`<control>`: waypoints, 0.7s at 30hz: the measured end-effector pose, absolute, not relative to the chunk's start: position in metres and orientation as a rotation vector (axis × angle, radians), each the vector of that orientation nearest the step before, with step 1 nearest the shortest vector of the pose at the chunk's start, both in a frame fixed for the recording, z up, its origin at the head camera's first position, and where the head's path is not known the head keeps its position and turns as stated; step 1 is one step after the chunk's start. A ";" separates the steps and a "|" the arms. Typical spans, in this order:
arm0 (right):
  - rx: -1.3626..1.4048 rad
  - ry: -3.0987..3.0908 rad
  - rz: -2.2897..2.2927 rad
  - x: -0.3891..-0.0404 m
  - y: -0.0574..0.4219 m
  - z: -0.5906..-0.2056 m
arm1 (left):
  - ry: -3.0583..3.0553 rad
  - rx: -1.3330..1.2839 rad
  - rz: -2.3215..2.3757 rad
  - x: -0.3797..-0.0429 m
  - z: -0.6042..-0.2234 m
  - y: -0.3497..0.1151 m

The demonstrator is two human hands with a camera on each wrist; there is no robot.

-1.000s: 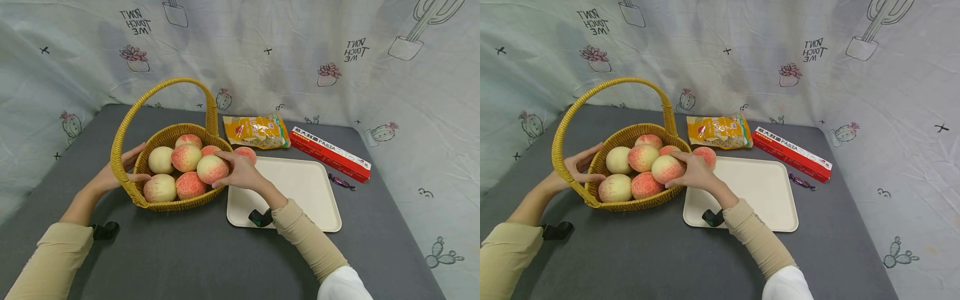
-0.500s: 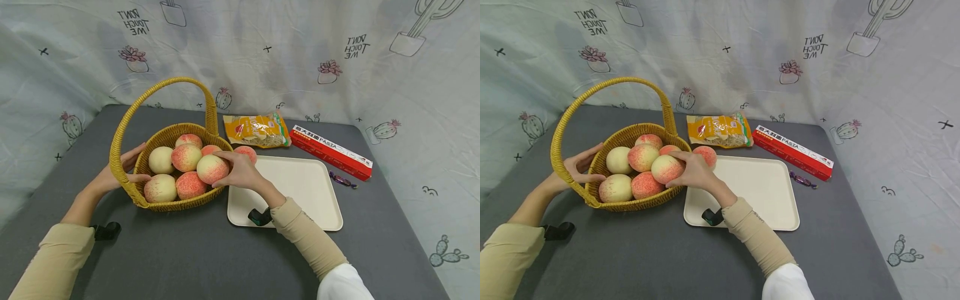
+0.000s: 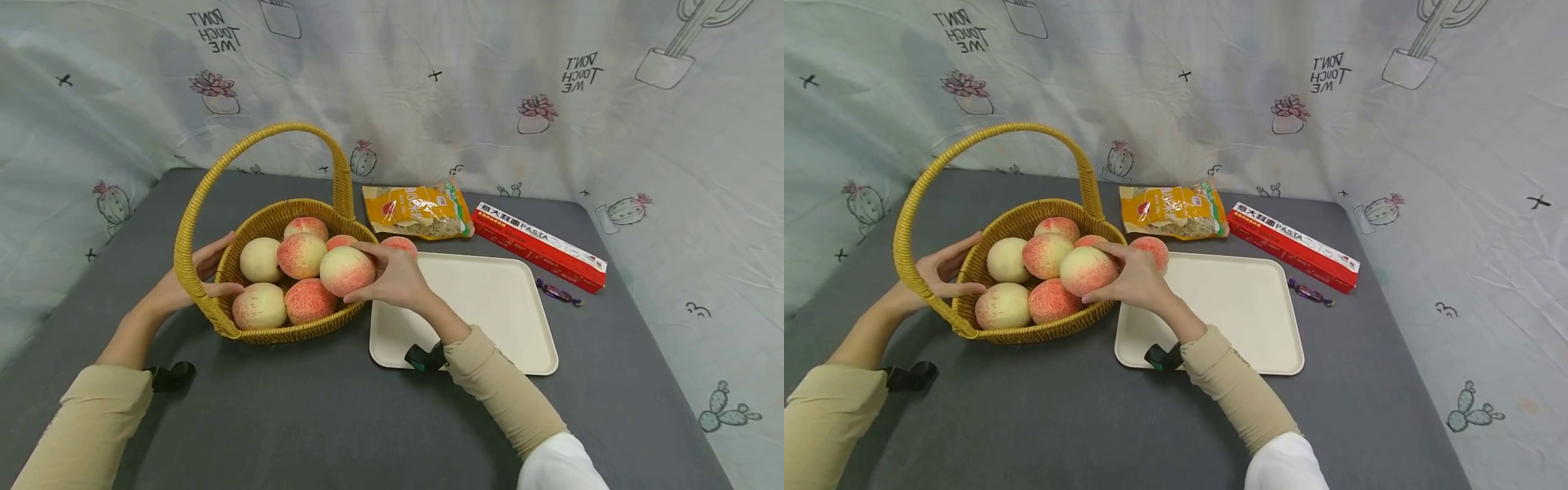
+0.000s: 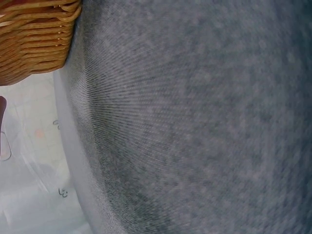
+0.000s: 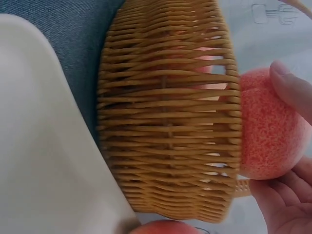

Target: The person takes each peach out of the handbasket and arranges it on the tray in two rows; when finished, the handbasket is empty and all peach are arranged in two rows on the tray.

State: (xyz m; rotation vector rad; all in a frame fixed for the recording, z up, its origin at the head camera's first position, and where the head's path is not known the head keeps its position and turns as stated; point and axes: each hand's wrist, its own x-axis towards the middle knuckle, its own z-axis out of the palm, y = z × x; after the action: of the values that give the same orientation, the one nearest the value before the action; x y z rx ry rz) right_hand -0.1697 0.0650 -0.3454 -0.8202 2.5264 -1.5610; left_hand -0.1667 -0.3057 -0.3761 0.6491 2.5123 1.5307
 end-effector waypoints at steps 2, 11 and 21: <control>-0.804 2.559 -1.563 -0.168 0.069 -0.342 | 2.521 0.641 1.524 -0.166 -0.376 -0.306; -0.696 2.530 -1.782 -0.168 0.105 -0.333 | 2.543 0.609 1.511 -0.166 -0.375 -0.306; -0.472 2.624 -1.763 -0.165 0.141 -0.331 | 2.528 0.630 1.526 -0.167 -0.378 -0.308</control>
State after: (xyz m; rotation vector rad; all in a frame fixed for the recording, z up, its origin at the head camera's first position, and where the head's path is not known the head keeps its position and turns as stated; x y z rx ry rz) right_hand -0.1652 0.1414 -0.3315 -0.4716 2.6238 -1.7627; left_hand -0.1674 -0.3080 -0.3776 0.6302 2.5279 1.5258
